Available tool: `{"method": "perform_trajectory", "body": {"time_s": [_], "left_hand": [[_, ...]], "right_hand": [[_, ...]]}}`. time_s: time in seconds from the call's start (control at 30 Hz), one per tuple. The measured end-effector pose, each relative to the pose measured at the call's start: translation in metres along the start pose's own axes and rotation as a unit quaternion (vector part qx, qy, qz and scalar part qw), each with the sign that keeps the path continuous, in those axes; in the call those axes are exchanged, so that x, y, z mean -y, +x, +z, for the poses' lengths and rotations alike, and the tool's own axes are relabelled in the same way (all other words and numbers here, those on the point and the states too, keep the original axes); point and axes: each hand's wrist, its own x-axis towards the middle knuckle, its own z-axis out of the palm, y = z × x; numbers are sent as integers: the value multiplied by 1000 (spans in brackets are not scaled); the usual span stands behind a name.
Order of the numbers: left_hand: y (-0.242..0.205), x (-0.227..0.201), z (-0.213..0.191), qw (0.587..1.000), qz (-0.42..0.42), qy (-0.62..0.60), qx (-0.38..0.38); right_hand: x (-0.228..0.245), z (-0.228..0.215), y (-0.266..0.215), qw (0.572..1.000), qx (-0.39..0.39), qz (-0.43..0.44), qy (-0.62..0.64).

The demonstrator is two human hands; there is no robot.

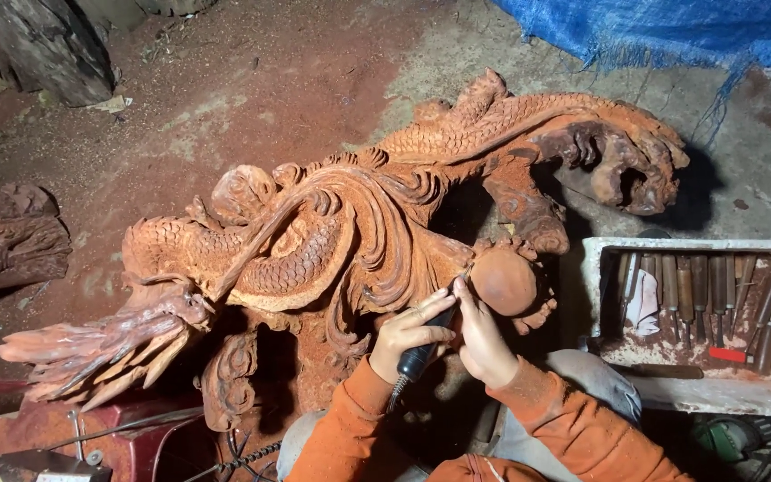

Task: Using a handheld rotary tool to carve intricate details into a large wooden dragon sculpture.

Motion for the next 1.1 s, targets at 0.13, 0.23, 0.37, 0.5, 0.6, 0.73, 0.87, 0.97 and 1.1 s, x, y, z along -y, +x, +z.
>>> {"method": "perform_trajectory", "body": {"time_s": [0.13,0.23,0.37,0.5,0.6,0.73,0.87,0.97,1.1], "left_hand": [[-2,0,2,1000,13,28,-4],[-4,1,3,999,18,43,-11],[-1,-10,3,997,26,78,-11],[0,-10,3,996,22,80,-12],[3,-12,2,997,20,80,-9],[5,-13,2,997,13,77,10],[3,-12,3,997,11,77,15],[0,-12,4,997,6,70,17],[-5,-15,2,998,-5,67,21]], "right_hand": [[-2,-1,2,1000,-10,-4,1],[-3,-1,3,1000,-10,-4,-5],[-8,-7,10,1000,-3,-8,-26],[4,6,0,1000,-6,1,-21],[3,1,2,1000,-7,0,-23],[-6,-11,9,1000,6,-2,-18],[-8,-14,8,1000,5,-1,-17],[-23,-32,19,1000,10,4,-10],[-4,-13,1,1000,15,-2,-11]]}}
